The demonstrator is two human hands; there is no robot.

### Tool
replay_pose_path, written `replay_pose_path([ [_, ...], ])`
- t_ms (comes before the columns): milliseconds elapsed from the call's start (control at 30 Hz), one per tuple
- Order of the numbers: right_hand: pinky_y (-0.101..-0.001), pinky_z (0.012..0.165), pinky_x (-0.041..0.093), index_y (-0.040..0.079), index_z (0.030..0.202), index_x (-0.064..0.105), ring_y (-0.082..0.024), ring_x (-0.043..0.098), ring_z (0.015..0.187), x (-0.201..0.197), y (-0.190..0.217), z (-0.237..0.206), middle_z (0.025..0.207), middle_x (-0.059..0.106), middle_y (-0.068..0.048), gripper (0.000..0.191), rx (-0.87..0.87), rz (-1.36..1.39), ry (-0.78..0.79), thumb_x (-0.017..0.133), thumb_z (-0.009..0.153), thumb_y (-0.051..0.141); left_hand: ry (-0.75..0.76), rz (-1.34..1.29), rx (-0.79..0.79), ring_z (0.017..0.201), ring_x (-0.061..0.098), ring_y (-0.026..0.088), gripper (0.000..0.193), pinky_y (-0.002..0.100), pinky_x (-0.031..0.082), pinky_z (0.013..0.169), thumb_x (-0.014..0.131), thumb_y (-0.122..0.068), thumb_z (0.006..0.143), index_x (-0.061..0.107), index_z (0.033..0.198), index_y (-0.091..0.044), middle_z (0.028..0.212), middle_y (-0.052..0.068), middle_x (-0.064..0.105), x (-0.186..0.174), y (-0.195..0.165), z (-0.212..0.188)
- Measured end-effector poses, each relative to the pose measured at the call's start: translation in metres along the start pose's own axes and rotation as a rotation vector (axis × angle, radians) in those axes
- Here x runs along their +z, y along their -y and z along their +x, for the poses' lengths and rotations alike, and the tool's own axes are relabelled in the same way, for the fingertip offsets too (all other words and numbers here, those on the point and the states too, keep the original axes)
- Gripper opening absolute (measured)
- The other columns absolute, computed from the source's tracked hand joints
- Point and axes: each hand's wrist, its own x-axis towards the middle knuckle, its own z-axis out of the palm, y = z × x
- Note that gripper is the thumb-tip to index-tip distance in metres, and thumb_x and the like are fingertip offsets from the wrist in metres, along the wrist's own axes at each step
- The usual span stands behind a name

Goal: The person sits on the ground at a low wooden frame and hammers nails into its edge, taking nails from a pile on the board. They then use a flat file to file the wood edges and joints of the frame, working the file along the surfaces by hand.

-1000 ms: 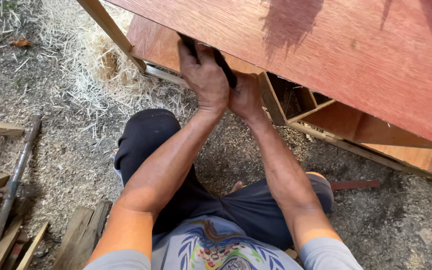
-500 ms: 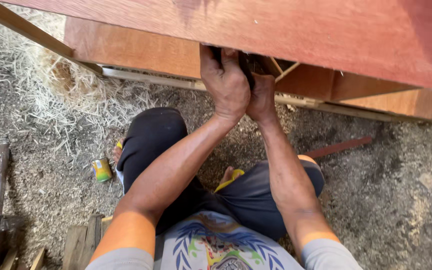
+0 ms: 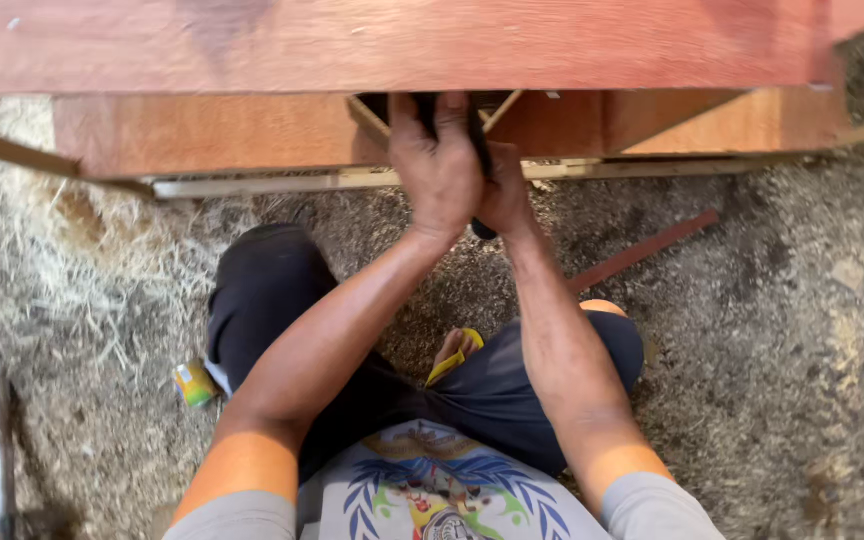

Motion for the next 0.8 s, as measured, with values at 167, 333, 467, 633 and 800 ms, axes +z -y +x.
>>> replay_pose_path([
  [167,-0.0308,0.070,0.053,0.000,0.107,0.066,-0.013,0.066,0.079,-0.022,0.013,-0.015,0.089,0.072,-0.006,0.017,-0.056,0.064,-0.115,0.063,0.101,0.016,0.306,0.263,0.074,0.104,0.068,0.027,0.037,0.042,0.057,0.092,0.062,-0.036,0.109,0.067,0.119,-0.001,0.111,0.013,0.070,0.004,-0.016,-0.015],
  [333,-0.0286,0.054,0.041,0.002,0.094,0.065,-0.014,0.053,0.057,-0.030,0.026,-0.033,0.071,0.059,-0.005,0.035,0.070,0.497,-0.538,0.061,0.104,0.036,0.516,0.468,0.335,0.107,0.063,0.035,0.058,0.046,0.052,0.089,0.051,-0.050,0.110,0.057,0.137,0.001,0.118,0.021,0.060,0.010,-0.012,-0.019],
  [467,-0.0363,0.065,0.051,0.001,0.091,0.060,-0.023,0.060,0.065,-0.040,0.023,-0.033,0.077,0.060,-0.011,0.051,0.015,0.981,-0.704,0.059,0.102,0.051,0.885,0.443,-0.048,0.095,0.071,0.033,0.064,0.045,0.055,0.080,0.051,-0.055,0.102,0.049,0.136,0.000,0.105,0.018,0.069,0.014,0.007,-0.019],
  [633,-0.0362,0.051,0.047,0.007,0.089,0.053,-0.024,0.059,0.059,-0.071,0.026,-0.029,0.073,0.055,-0.010,0.045,0.017,1.005,-0.929,0.063,0.100,0.050,1.111,0.529,0.090,0.092,0.069,0.042,0.043,0.051,0.052,0.081,0.053,-0.042,0.105,0.058,0.113,-0.001,0.098,0.026,0.069,0.038,0.025,-0.026],
  [800,-0.0385,0.060,0.052,0.004,0.095,0.054,-0.026,0.063,0.067,-0.095,0.036,-0.030,0.080,0.058,-0.011,0.038,-0.077,0.923,-0.866,0.067,0.102,0.040,1.091,0.534,0.180,0.094,0.067,0.048,0.035,0.055,0.051,0.081,0.052,-0.033,0.106,0.056,0.115,0.001,0.098,0.028,0.068,0.059,0.030,-0.032],
])
